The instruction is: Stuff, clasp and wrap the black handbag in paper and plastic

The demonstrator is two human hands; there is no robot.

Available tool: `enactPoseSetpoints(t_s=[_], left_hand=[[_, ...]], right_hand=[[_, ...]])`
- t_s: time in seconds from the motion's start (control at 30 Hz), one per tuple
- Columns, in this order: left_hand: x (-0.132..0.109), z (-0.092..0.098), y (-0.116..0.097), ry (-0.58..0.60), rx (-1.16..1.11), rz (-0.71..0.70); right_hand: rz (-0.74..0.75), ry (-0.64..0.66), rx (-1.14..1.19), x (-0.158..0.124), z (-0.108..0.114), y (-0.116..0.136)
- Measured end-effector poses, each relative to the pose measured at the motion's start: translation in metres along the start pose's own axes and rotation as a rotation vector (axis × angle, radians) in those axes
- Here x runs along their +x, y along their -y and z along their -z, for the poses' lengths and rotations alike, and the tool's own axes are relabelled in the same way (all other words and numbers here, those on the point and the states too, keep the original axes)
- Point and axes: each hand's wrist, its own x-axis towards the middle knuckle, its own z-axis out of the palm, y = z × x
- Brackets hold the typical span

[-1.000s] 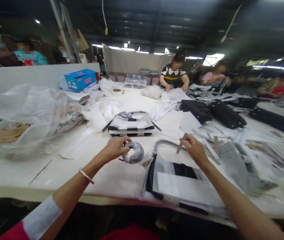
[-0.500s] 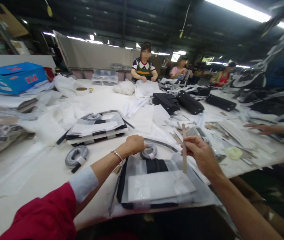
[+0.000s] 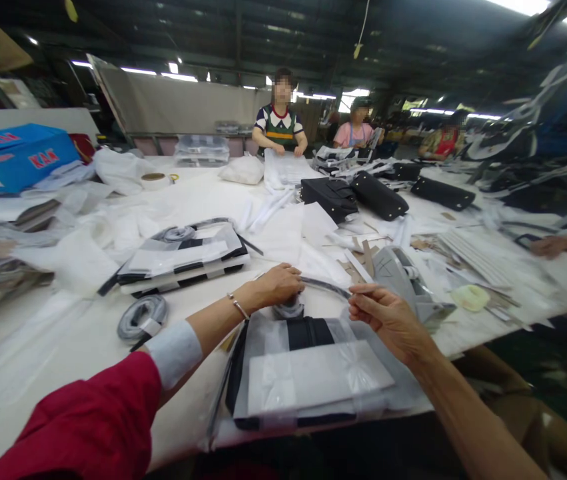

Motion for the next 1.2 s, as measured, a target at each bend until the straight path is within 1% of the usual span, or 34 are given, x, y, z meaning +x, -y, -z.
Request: enactPoseSetpoints(t_s=[0.07,0.17,0.23,0.3,0.4,0.53,0.7,0.77,0.9,1.0,1.1,1.2], left_hand=[[-0.006,-0.002,0.002,0.002,0.013,0.121],[-0.018,-0.004,0.005,-0.002,0.032,0.382],[-0.022,-0.005,0.006,-0.013,0.026,0.538],[-0.022,-0.007,0.006,-0.029,0.003,0.623],[-0.016,-0.01,0.005,-0.075,-0.03,0.643],[-0.013,-0.014,0.006,-0.13,-0.066,0.621],[-0.024,-0.022,0.017,-0.093,-0.196,0.671],[-0.03,-0.025,0.021,-0.101,-0.237,0.707],[-0.034,-0.031,0.025,-0.151,-0.285,0.764],[-0.032,-0.036,0.027,-0.18,-0.316,0.796],[-0.03,-0.039,0.028,-0.208,-0.346,0.796],[-0.028,-0.037,0.027,-0.235,-0.368,0.776]], right_hand=[[0.042,-0.026,-0.057,-0.001,0.004,-0.002],[0.107,-0.068,-0.119,0.001,0.007,-0.005],[0.118,-0.069,-0.138,0.003,0.006,-0.006],[0.109,-0.057,-0.161,0.005,0.003,-0.006],[0.108,-0.031,-0.231,0.006,-0.003,-0.006],[0.143,-0.05,-0.28,0.002,-0.008,-0.005],[0.189,-0.064,-0.302,-0.003,-0.014,0.001],[0.206,-0.053,-0.339,-0.002,-0.02,0.003],[0.29,-0.054,-0.464,0.005,-0.038,0.006],[0.294,-0.026,-0.564,0.011,-0.057,0.004],[0.314,0.009,-0.62,0.016,-0.076,0.001],[0.444,0.086,-0.743,0.023,-0.09,-0.005]])
